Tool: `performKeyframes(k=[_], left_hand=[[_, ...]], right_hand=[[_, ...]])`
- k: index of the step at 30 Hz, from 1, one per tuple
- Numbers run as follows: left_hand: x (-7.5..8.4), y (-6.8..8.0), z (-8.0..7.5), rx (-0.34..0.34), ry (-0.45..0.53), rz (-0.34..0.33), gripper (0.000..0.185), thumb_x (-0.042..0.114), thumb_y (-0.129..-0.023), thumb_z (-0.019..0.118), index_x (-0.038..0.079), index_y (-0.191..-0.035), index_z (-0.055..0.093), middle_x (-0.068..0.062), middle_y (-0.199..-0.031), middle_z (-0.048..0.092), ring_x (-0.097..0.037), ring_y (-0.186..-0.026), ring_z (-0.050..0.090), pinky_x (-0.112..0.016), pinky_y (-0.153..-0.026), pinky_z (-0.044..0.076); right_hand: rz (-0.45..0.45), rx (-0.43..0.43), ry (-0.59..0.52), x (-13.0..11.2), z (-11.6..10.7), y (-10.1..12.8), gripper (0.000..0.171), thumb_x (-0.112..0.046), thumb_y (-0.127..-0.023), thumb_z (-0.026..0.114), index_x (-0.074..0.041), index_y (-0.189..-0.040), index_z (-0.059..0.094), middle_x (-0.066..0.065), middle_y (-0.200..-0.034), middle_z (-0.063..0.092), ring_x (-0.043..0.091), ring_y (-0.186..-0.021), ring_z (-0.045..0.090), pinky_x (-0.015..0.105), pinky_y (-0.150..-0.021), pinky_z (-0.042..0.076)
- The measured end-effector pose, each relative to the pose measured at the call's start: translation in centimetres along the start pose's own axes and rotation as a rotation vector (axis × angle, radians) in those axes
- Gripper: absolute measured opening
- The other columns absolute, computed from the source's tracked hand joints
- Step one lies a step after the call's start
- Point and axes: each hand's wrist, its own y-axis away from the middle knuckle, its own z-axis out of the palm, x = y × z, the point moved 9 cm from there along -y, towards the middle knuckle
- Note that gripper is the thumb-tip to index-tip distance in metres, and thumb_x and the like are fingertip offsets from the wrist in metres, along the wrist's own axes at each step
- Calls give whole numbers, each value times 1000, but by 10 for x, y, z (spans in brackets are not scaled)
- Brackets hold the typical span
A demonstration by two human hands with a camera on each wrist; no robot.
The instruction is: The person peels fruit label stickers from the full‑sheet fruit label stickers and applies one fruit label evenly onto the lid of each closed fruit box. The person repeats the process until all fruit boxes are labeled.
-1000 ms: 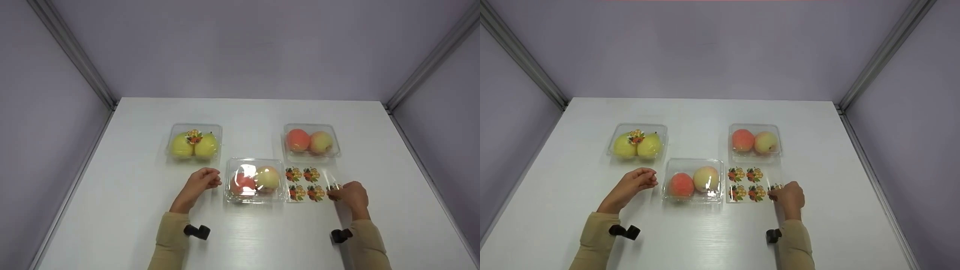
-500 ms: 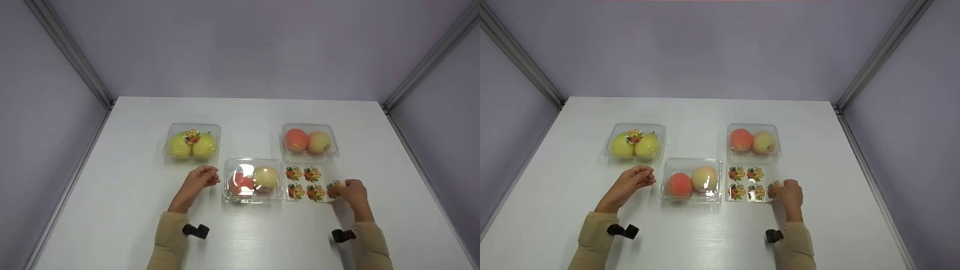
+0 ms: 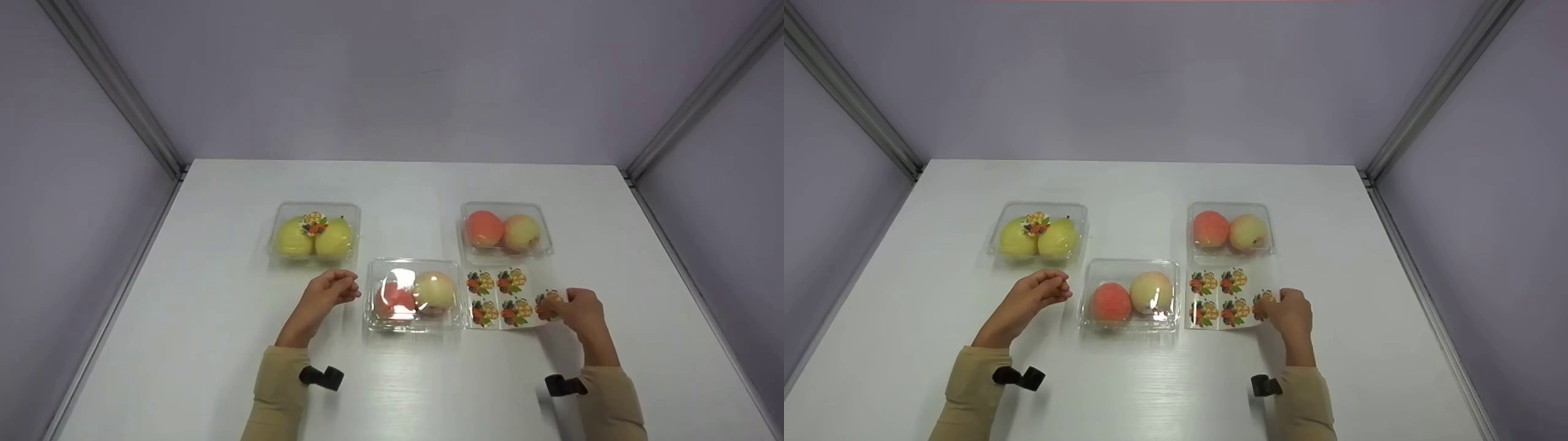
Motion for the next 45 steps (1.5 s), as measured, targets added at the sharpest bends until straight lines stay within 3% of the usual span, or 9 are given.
performKeyframes(k=[4,15,39,45], left_hand=[[1,0,0,0,-3,3,23,12,-100,49,-2,-115,59,-5,-94,64,-10,-87,65,-31,-91,57],[6,0,1,-4,-2,15,22,12,-99,50,-1,-114,59,-3,-92,65,-9,-85,65,-28,-88,56],[21,-2,11,-44,7,79,24,11,-100,48,-4,-115,58,-2,-92,65,-9,-86,65,-31,-91,56],[26,-1,16,-32,22,96,23,9,-100,48,-6,-115,58,0,-88,64,-7,-83,65,-28,-88,56]], right_hand=[[-46,18,1,-11,-4,5,44,-25,-87,65,12,-110,61,3,-80,72,13,-74,54,26,-63,44],[-96,44,-85,-33,-10,13,47,-23,-86,68,11,-118,58,-11,-71,69,1,-65,57,21,-61,47],[-236,57,-166,-78,-3,26,45,-22,-91,64,9,-122,58,8,-95,73,3,-71,63,22,-68,52],[-262,54,-212,-87,0,27,45,-19,-91,64,12,-123,56,9,-94,72,1,-69,63,21,-67,53]])
